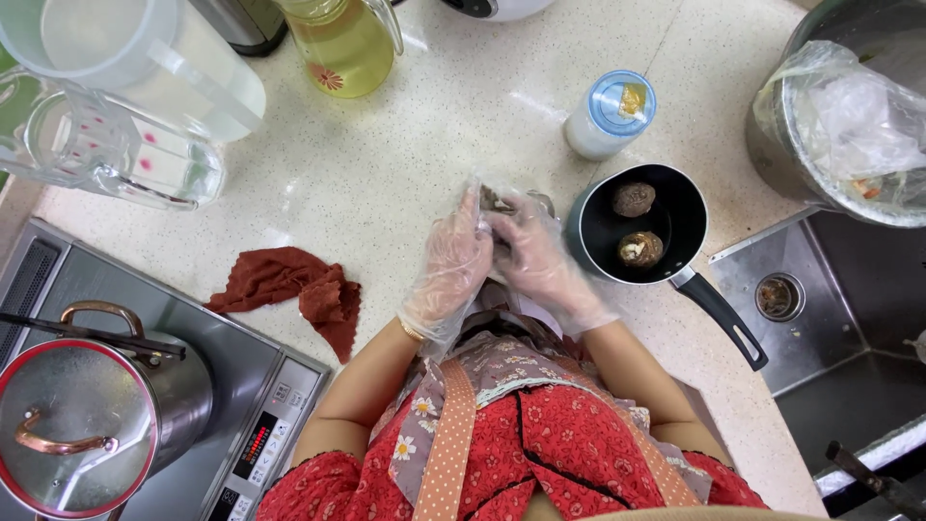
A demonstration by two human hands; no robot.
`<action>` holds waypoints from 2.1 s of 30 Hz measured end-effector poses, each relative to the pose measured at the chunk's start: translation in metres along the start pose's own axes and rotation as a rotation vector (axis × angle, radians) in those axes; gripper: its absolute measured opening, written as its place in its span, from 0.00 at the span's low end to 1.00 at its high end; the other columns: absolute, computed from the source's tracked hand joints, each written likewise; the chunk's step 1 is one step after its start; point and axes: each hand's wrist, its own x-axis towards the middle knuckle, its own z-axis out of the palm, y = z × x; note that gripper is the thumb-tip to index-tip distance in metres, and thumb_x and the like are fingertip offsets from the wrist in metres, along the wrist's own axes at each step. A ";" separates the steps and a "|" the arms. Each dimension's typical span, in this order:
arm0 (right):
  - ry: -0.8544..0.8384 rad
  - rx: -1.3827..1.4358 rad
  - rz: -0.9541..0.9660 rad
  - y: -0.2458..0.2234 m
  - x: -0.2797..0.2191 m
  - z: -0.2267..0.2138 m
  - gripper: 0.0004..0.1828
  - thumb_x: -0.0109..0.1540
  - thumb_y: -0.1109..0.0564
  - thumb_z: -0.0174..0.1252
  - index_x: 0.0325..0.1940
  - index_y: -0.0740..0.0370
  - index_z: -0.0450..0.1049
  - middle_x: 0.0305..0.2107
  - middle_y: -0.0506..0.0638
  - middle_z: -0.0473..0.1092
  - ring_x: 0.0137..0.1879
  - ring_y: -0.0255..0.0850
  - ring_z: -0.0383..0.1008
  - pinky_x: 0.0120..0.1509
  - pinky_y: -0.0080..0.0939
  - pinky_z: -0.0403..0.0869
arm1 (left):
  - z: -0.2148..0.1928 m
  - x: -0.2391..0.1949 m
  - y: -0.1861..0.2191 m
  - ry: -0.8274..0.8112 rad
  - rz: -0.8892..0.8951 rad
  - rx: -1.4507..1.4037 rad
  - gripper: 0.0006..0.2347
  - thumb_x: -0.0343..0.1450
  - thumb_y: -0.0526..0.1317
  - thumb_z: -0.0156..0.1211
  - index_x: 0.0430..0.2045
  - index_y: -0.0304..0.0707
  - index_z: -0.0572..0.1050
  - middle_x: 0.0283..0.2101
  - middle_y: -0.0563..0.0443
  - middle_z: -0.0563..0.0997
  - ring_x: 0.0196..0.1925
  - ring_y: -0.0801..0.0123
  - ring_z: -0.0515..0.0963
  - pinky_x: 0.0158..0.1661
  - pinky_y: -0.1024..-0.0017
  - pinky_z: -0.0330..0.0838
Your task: The recorder prepares taro roots by transferring them to a pot and then peeling them with a knife in a kitchen sink.
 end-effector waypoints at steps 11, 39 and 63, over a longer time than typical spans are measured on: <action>0.008 0.504 0.465 -0.012 0.033 -0.005 0.21 0.62 0.54 0.62 0.57 0.62 0.69 0.47 0.60 0.73 0.51 0.48 0.75 0.60 0.46 0.73 | -0.015 -0.017 -0.055 -0.101 -0.154 0.127 0.27 0.72 0.30 0.50 0.69 0.25 0.58 0.38 0.35 0.79 0.37 0.50 0.79 0.44 0.54 0.73; 0.404 -0.327 0.122 -0.015 -0.085 -0.058 0.25 0.71 0.55 0.65 0.67 0.67 0.65 0.51 0.60 0.74 0.52 0.49 0.76 0.63 0.45 0.76 | -0.045 -0.041 0.004 0.102 0.056 -0.417 0.23 0.77 0.36 0.56 0.70 0.39 0.61 0.45 0.44 0.81 0.40 0.69 0.83 0.35 0.78 0.83; 0.320 1.371 0.172 0.013 0.028 -0.042 0.21 0.74 0.70 0.58 0.70 0.69 0.62 0.42 0.60 0.72 0.39 0.37 0.72 0.45 0.31 0.72 | -0.088 -0.078 0.019 0.109 -0.246 -1.026 0.22 0.77 0.34 0.57 0.69 0.34 0.66 0.44 0.46 0.77 0.48 0.70 0.74 0.51 0.75 0.72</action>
